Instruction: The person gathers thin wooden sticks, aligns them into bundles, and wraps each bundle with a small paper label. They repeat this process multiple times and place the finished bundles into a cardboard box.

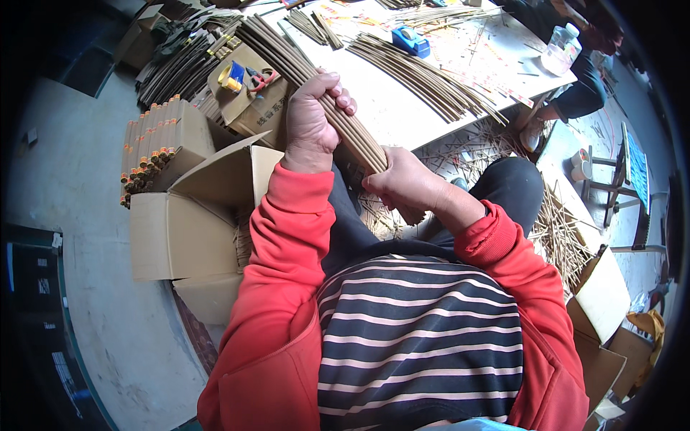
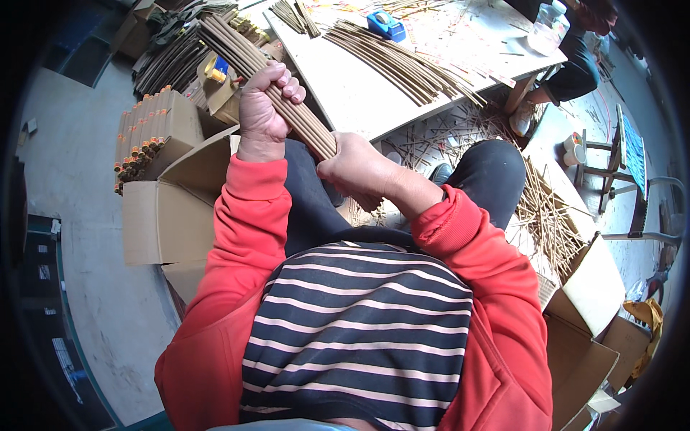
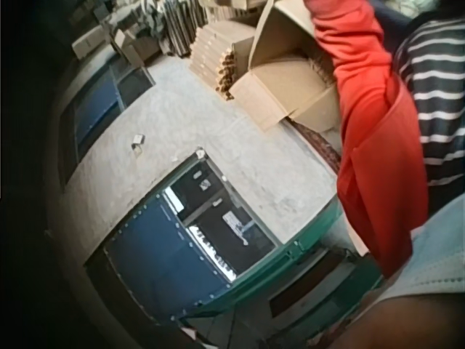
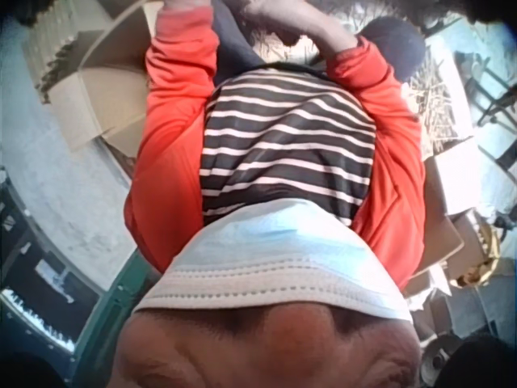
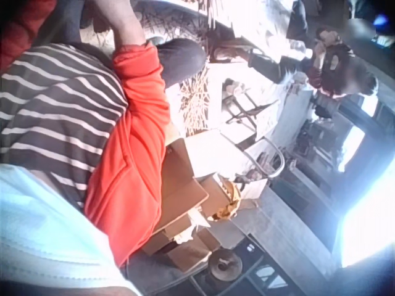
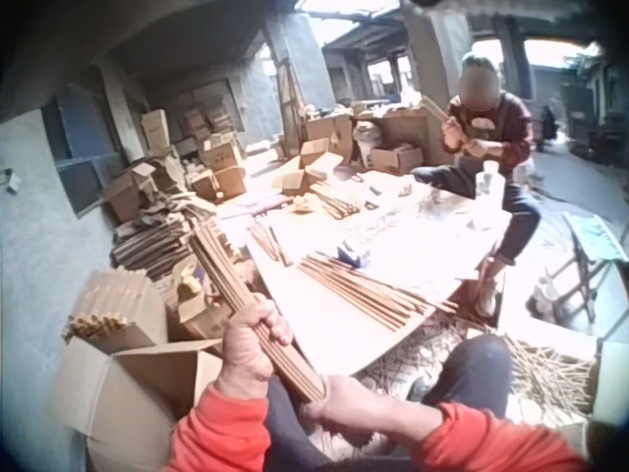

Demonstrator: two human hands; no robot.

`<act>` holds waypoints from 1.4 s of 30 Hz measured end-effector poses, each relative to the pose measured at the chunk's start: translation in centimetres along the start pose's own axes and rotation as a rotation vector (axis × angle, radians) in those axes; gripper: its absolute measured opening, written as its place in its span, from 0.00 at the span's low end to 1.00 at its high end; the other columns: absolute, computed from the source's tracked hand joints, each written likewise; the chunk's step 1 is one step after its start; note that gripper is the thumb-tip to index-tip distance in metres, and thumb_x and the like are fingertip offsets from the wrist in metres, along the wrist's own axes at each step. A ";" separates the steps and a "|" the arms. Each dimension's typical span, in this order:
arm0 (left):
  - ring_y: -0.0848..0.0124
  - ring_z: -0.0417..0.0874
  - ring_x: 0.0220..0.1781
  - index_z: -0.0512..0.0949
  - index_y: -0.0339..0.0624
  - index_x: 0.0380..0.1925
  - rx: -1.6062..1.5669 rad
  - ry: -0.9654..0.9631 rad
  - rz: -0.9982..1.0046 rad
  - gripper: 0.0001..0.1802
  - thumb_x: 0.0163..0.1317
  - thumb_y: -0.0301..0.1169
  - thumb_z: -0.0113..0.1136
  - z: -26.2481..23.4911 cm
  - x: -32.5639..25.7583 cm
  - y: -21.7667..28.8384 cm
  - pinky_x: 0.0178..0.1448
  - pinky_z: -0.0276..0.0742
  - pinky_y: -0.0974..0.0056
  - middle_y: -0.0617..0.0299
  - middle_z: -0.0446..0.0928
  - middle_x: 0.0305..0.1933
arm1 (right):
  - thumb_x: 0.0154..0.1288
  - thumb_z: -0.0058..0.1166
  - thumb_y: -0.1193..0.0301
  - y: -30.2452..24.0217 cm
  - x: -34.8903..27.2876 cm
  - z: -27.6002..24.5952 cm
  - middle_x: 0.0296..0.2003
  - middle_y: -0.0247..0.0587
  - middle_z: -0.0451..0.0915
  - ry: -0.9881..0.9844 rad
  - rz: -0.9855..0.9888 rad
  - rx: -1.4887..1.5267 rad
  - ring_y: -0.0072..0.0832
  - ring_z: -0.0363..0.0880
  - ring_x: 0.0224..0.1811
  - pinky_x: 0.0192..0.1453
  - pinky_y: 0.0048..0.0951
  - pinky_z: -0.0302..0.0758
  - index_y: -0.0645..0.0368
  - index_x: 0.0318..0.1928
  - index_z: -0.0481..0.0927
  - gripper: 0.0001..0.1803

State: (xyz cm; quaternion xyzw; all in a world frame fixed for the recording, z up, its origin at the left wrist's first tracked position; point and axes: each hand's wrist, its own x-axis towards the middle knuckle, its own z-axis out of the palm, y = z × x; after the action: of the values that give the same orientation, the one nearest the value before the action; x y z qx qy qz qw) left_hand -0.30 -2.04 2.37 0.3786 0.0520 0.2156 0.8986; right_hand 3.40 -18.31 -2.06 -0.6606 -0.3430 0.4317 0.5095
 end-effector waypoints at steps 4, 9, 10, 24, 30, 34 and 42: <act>0.72 0.71 0.19 0.69 0.44 0.20 0.180 0.280 0.086 0.07 0.54 0.26 0.57 0.1 0.1 -0.5 0.25 0.69 0.66 0.65 0.68 0.17 | 0.51 0.56 0.73 0.5 0.0 0.4 0.15 0.35 0.71 0.168 -0.124 -0.224 0.23 0.73 0.16 0.21 0.26 0.71 0.63 0.29 0.68 0.10; 0.74 0.69 0.18 0.70 0.43 0.22 -0.123 -0.145 0.001 0.05 0.56 0.24 0.54 -0.6 -0.7 0.2 0.24 0.69 0.67 0.65 0.69 0.18 | 0.50 0.57 0.74 -0.5 -1.4 0.1 0.16 0.40 0.73 -0.144 0.053 0.129 0.28 0.73 0.15 0.21 0.27 0.72 0.63 0.29 0.68 0.11; 0.74 0.69 0.18 0.70 0.43 0.23 -0.093 -0.136 0.019 0.05 0.55 0.25 0.54 -0.5 -0.8 0.1 0.25 0.69 0.67 0.65 0.69 0.18 | 0.49 0.57 0.74 -0.8 -1.5 0.2 0.16 0.42 0.73 -0.156 0.094 0.127 0.30 0.74 0.16 0.22 0.29 0.72 0.64 0.29 0.69 0.10; 0.73 0.69 0.19 0.71 0.45 0.25 0.025 0.207 0.132 0.04 0.54 0.23 0.55 -0.7 -1.6 -0.8 0.24 0.68 0.67 0.65 0.68 0.19 | 0.52 0.56 0.74 2.4 -0.6 1.2 0.20 0.37 0.75 0.201 -0.139 -0.428 0.22 0.75 0.20 0.23 0.22 0.70 0.65 0.38 0.71 0.13; 0.73 0.69 0.18 0.71 0.44 0.26 -0.165 -0.180 0.114 0.03 0.56 0.23 0.52 -1.9 -2.0 0.3 0.23 0.68 0.67 0.65 0.68 0.18 | 0.47 0.58 0.72 -0.3 -1.8 0.6 0.18 0.43 0.74 -0.147 0.114 0.020 0.29 0.77 0.23 0.28 0.29 0.74 0.67 0.32 0.69 0.14; 0.73 0.69 0.20 0.70 0.42 0.25 -0.076 0.003 0.106 0.03 0.55 0.25 0.54 -1.2 -1.9 -0.2 0.24 0.68 0.67 0.65 0.68 0.19 | 0.48 0.56 0.72 0.8 -1.5 0.8 0.19 0.50 0.75 0.017 0.001 -0.173 0.39 0.80 0.26 0.32 0.35 0.75 0.68 0.32 0.71 0.13; 0.73 0.69 0.19 0.68 0.45 0.17 0.030 0.292 0.181 0.09 0.52 0.25 0.56 -1.2 -1.6 -0.3 0.26 0.68 0.66 0.66 0.67 0.17 | 0.51 0.55 0.72 1.9 -1.3 1.2 0.21 0.54 0.76 0.402 -0.186 -0.712 0.48 0.79 0.28 0.34 0.41 0.75 0.63 0.31 0.71 0.10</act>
State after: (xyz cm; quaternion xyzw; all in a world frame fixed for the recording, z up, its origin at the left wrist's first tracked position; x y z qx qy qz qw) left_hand -1.93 -2.07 1.23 0.3597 0.1510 0.3474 0.8527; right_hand 1.82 -19.48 -3.76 -0.8328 -0.4226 0.1009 0.3430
